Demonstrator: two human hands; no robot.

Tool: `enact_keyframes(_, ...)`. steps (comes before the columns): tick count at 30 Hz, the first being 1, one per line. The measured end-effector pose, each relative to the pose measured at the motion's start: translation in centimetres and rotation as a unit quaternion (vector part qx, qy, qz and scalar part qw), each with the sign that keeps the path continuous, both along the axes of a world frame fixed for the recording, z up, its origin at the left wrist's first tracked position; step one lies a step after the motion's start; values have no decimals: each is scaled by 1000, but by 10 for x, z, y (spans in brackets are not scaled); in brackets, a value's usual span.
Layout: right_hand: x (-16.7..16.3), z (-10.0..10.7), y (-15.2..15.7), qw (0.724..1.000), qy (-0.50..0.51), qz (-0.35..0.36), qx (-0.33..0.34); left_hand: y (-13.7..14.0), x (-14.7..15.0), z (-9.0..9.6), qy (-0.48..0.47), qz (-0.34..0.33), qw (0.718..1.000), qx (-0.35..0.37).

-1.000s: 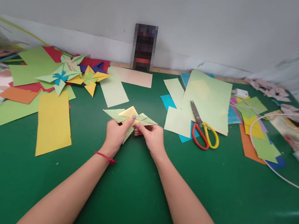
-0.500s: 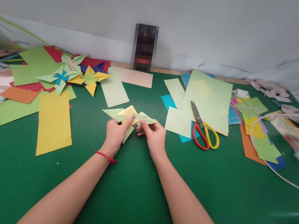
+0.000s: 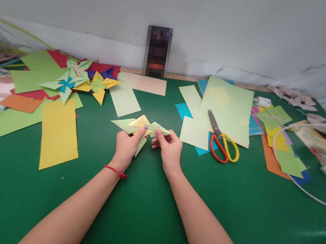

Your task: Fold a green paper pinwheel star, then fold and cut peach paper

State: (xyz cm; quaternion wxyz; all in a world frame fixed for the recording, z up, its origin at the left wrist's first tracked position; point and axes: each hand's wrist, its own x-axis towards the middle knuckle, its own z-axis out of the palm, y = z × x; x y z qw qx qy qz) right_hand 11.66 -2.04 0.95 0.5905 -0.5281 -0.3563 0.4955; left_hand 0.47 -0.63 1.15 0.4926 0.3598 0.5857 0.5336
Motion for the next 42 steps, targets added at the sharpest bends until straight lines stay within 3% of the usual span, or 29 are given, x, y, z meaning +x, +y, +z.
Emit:
enact_keyframes(36,2,7,-4,994,-67,-78,30,-2,1,2,1,11,1000,3)
enact_keyframes(42,2,2,0,998,-20,-66,8,0,2,2,-4,19,1000,1)
